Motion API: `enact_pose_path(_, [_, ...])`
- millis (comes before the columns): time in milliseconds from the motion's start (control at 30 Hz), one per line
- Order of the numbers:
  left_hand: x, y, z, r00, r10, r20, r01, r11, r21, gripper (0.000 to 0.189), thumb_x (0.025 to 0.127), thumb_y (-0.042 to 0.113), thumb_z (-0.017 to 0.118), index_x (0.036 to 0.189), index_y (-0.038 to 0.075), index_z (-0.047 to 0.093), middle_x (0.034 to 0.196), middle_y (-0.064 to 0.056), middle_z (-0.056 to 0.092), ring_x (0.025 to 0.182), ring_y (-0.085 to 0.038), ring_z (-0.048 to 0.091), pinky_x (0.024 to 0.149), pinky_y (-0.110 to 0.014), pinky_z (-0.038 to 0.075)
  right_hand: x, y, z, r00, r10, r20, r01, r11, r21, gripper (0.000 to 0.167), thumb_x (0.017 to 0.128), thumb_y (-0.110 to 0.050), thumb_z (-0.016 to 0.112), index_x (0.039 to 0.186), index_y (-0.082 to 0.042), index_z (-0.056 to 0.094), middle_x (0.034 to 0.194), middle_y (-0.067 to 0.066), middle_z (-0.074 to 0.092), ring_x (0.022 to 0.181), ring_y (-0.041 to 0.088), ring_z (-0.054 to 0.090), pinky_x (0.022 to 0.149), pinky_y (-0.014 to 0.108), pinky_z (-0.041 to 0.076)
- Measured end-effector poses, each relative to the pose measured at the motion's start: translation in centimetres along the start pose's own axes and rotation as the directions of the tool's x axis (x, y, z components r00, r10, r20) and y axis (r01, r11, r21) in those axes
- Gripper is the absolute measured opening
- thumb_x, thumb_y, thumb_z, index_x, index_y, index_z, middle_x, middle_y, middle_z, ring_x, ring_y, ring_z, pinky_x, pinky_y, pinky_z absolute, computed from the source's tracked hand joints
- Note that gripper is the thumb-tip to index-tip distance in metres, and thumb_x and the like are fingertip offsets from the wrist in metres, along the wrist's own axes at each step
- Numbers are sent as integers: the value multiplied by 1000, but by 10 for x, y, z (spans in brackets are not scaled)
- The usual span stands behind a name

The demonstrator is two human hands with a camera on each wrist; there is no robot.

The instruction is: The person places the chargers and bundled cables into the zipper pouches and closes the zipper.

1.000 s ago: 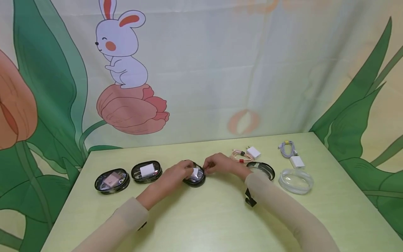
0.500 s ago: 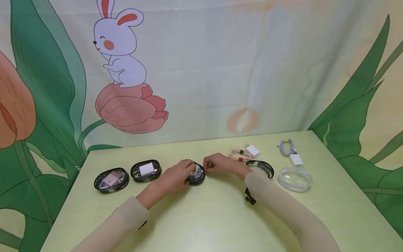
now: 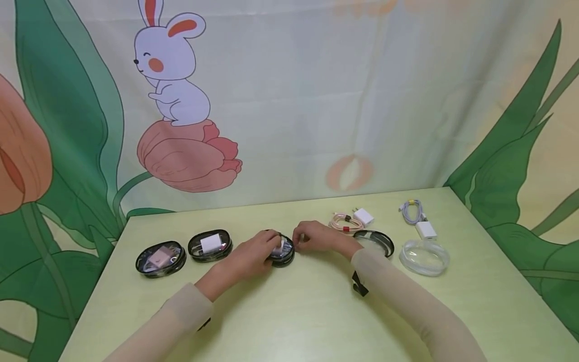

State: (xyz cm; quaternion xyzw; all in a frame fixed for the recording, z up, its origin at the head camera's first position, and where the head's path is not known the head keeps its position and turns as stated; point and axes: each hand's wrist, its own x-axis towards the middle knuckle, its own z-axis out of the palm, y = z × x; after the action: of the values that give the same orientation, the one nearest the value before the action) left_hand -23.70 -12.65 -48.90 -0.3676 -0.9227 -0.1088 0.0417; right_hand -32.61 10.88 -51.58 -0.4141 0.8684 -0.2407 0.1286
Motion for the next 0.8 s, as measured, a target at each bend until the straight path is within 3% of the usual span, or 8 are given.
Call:
enact_pose_path(233, [0,-1,2,1000,-1,5,1,1000,2,42,80,-5,77,113,7,55,128,-9,55,118,-28,54,88,-41,56,0,-1,0,998,10,69,-14,998,61,14,90,-11,74,98,-13,63,95,-4,67,82,8,60,78,24,51])
enact_pose_path(400, [0,-3,3,1000,5,-3,-5,1000,8,41,80,-5,76,112,8,55,128,-10,55,118,-28,54,89,-41,56,-1,-3,1,999,21,27,-23,997,75,15,91,-11,75,103,-11,66,91,-5,71,83,5,63,80,23,51])
enact_pose_path(633, [-1,-4,4,999,26,-24,-26,1000,8,40,78,-5,78,109,7,55,126,-10,56,117,-29,55,89,-41,56,-2,-5,1,999,17,-30,-15,999,49,8,92,-7,69,96,-11,73,86,-5,73,80,3,64,78,22,52])
enact_pose_path(800, [0,-5,4,999,38,-29,-38,999,8,40,79,-5,79,107,8,54,125,-10,56,115,-29,55,90,-40,55,-2,-3,0,1000,5,-23,-5,1000,13,8,96,-9,65,96,-13,72,86,-6,69,80,4,59,78,24,51])
